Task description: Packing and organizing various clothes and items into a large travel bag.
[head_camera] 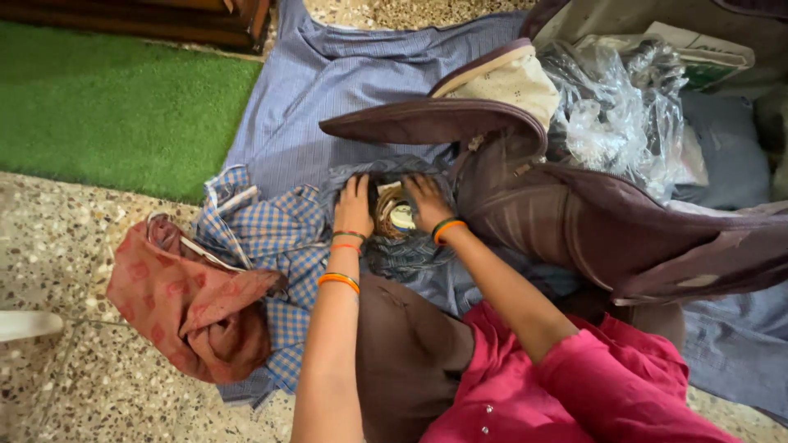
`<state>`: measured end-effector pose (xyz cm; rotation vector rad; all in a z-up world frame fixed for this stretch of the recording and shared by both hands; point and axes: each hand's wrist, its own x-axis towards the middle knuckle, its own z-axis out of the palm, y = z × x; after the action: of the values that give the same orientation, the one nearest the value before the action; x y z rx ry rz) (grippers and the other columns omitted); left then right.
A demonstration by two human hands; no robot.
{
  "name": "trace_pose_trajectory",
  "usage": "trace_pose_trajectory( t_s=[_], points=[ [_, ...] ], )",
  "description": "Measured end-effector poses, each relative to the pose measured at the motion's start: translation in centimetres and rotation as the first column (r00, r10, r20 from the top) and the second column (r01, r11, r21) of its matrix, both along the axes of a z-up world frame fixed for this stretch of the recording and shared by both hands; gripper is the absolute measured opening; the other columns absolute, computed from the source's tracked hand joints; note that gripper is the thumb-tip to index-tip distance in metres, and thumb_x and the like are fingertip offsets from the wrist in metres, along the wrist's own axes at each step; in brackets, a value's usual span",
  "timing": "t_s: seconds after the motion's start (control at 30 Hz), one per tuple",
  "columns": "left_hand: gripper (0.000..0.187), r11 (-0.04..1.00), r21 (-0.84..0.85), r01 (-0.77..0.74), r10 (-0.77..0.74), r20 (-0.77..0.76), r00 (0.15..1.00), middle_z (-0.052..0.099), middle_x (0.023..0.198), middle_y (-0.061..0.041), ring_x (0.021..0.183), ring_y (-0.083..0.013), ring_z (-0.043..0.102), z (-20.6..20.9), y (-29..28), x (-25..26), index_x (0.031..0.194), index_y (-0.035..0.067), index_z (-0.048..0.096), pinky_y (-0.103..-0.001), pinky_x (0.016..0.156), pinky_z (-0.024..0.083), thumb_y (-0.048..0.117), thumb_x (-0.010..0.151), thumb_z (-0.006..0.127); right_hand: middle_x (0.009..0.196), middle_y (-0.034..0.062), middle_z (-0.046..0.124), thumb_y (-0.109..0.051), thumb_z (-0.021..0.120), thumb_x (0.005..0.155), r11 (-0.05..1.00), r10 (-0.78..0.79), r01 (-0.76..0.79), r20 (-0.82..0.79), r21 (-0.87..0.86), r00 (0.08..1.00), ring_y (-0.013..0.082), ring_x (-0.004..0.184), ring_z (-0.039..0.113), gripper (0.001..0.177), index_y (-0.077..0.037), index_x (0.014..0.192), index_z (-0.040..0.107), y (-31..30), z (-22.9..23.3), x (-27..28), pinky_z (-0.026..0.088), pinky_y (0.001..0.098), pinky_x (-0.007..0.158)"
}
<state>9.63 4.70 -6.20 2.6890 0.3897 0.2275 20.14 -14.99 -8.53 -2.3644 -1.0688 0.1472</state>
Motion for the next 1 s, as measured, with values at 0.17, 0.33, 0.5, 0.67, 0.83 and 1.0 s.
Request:
trace_pose_trajectory(
  t_s=[0.17, 0.33, 0.5, 0.67, 0.83, 1.0],
  points=[
    [0.11, 0.999, 0.053, -0.01, 0.032, -0.43, 0.902, 0.01, 0.171, -0.006, 0.151, -0.037, 0.023, 4.0, -1.1, 0.2, 0.162, 0.028, 0.016, -0.057, 0.113, 0.034, 0.007, 0.074, 0.079, 0.168, 0.0136, 0.019, -0.01, 0.056, 0.085, 0.954, -0.085, 0.069, -0.045, -0.292, 0.995, 0.0401, 0.153, 0.013, 0.082, -0.015, 0.161, 0.027, 1.8, -4.0, 2.9, 0.017, 0.0487, 0.123],
    [0.097, 0.993, 0.108, 0.039, 0.024, -0.527, 0.849, 0.012, 0.173, -0.002, 0.157, -0.0292, 0.017, -3.7, 0.8, 0.7, 0.162, 0.025, 0.024, -0.05, 0.122, 0.023, 0.015, 0.08, 0.075, 0.169, 0.0121, 0.028, -0.011, 0.05, 0.095, 0.946, -0.135, 0.151, 0.073, -0.287, 0.988, 0.0362, 0.155, 0.023, 0.061, -0.014, 0.155, 0.04, 2.6, -8.8, 4.5, 0.022, 0.0464, 0.125],
    [0.051, 0.982, 0.187, -0.016, 0.087, -0.379, 0.921, 0.017, 0.172, 0.0, 0.158, -0.0278, 0.017, -10.0, 2.0, 1.3, 0.149, 0.028, 0.049, -0.052, 0.123, 0.02, 0.02, 0.099, 0.058, 0.164, 0.0144, 0.043, -0.026, 0.058, 0.094, 0.976, -0.01, -0.025, -0.159, -0.216, 0.987, 0.0332, 0.155, 0.037, 0.065, -0.014, 0.157, 0.046, 0.9, -8.4, 6.5, 0.031, 0.0408, 0.133],
    [0.048, 0.989, 0.145, 0.018, 0.059, -0.509, 0.859, 0.022, 0.169, -0.01, 0.154, -0.0346, 0.023, -2.7, -0.6, 1.4, 0.139, 0.023, 0.059, -0.052, 0.12, 0.023, 0.02, 0.092, 0.065, 0.164, 0.0229, 0.023, -0.055, 0.083, 0.079, 0.977, 0.035, -0.095, -0.298, -0.191, 0.954, 0.0428, 0.154, 0.013, 0.112, -0.004, 0.157, 0.021, -0.5, -2.7, 3.2, 0.017, 0.0486, 0.124],
    [0.067, 0.995, -0.088, 0.044, -0.057, -0.152, 0.987, 0.061, 0.134, -0.022, 0.127, -0.0417, 0.057, -8.4, -1.7, 4.2, 0.144, 0.006, 0.052, -0.048, 0.109, 0.048, 0.034, 0.09, 0.078, 0.17, 0.0158, 0.015, -0.04, 0.09, 0.062, 0.954, 0.012, -0.072, -0.203, -0.292, 0.979, 0.0423, 0.157, 0.009, 0.132, -0.01, 0.162, 0.01, -0.1, -0.8, 1.6, 0.013, 0.052, 0.124],
    [0.111, 0.999, -0.039, -0.03, 0.011, -0.419, 0.908, 0.057, 0.134, -0.021, 0.126, -0.0395, 0.057, -4.4, -3.2, 6.6, 0.153, 0.011, 0.033, -0.047, 0.103, 0.05, 0.035, 0.063, 0.093, 0.169, 0.0176, 0.017, -0.024, 0.087, 0.062, 0.988, 0.137, -0.143, -0.086, -0.065, 0.987, 0.0438, 0.155, 0.012, 0.124, -0.011, 0.162, 0.014, -2.2, -4.0, 1.6, 0.015, 0.0506, 0.126]
  ],
)
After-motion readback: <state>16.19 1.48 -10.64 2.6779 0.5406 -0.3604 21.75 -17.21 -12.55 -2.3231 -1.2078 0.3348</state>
